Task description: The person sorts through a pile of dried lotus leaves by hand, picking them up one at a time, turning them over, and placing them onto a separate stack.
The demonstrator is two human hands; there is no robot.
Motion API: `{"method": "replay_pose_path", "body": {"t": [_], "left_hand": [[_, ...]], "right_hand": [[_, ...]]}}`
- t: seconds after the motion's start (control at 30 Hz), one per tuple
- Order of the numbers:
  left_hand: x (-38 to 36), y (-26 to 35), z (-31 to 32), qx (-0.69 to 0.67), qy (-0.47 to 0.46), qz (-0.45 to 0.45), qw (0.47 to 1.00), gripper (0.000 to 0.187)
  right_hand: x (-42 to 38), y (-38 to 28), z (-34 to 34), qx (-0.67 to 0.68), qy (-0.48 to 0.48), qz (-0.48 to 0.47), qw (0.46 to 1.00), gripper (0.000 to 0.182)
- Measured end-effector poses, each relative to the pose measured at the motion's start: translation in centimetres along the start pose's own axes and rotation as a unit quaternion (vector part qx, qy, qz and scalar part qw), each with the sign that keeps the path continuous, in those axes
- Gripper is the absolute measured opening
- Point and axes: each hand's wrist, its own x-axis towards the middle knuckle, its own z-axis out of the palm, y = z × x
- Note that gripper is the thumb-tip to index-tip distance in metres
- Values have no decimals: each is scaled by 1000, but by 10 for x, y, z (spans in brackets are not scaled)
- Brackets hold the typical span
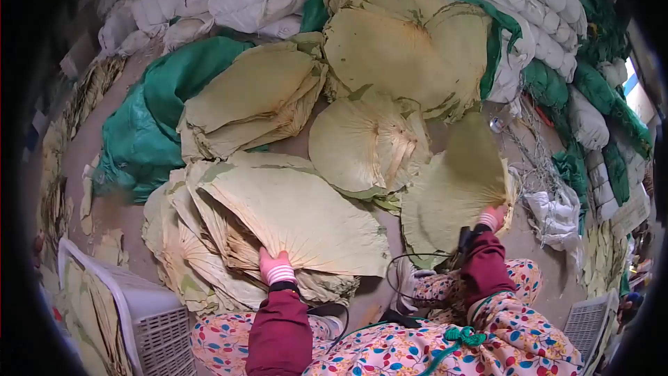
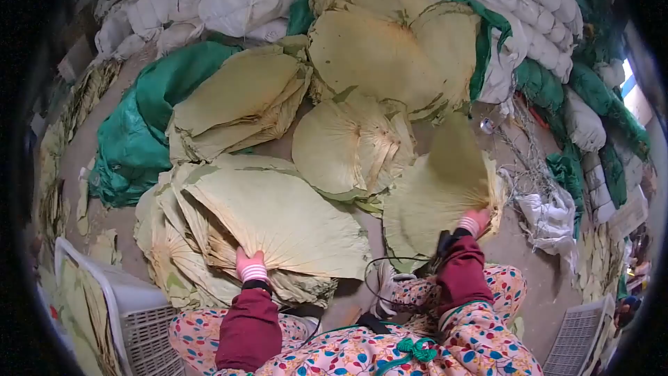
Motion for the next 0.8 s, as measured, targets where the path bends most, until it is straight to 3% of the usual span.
{"method": "replay_pose_path", "body": {"t": [0.03,0.07,0.1,0.17,0.2,0.27,0.3,0.33,0.37,0.4,0.43,0.47,0.5,0.57,0.6,0.63,0.7,0.77,0.8], "left_hand": [[-2,2,-4,-13,-35,-9,999,56],[1,-5,4,-26,13,17,999,51],[4,-14,7,-33,3,17,999,49],[-1,-4,5,-45,-19,18,999,44],[-4,2,4,-53,-30,20,998,41],[-19,14,1,-59,-18,44,997,40],[-25,18,1,-62,-13,56,996,39],[-28,15,3,-84,-20,88,992,37],[-32,5,13,-64,38,140,987,37],[-39,12,8,-78,-21,133,988,37],[-47,19,2,-92,-79,125,985,36],[-51,13,9,-234,-122,123,957,30],[-61,22,6,-238,-140,116,954,28],[-76,49,-15,-413,-244,67,874,33],[-76,45,-16,-467,-232,14,853,36],[-70,44,-14,-478,-207,27,853,37],[-58,31,-8,-464,-159,45,870,35],[-43,15,2,-458,-153,19,876,36],[-37,9,6,-457,-149,6,877,36]], "right_hand": [[0,-1,-9,-13,33,-23,999,52],[-2,-6,-23,-27,66,-46,996,57],[-5,-10,-23,-32,130,-103,986,61],[-24,-28,-28,-76,131,-224,963,62],[-48,-42,-25,-112,67,-287,949,62],[-99,-88,-49,135,-92,-491,856,62],[-143,-103,-65,173,-318,-422,831,63],[-183,-126,-89,130,-562,-310,756,70],[-211,-145,-125,159,-553,-492,653,78],[-247,-139,-137,203,-606,-493,590,85],[-272,-143,-152,203,-607,-558,527,83],[-296,-141,-155,206,-632,-572,480,70],[-293,-173,-187,65,-722,-507,466,52],[-321,-149,-148,122,-649,-529,533,37],[-323,-149,-128,193,-608,-503,583,33],[-317,-156,-112,262,-562,-473,627,29],[-274,-209,-125,268,-560,-372,689,27],[-253,-246,-99,404,-477,-346,699,31],[-241,-271,-90,484,-527,-231,659,32]]}}
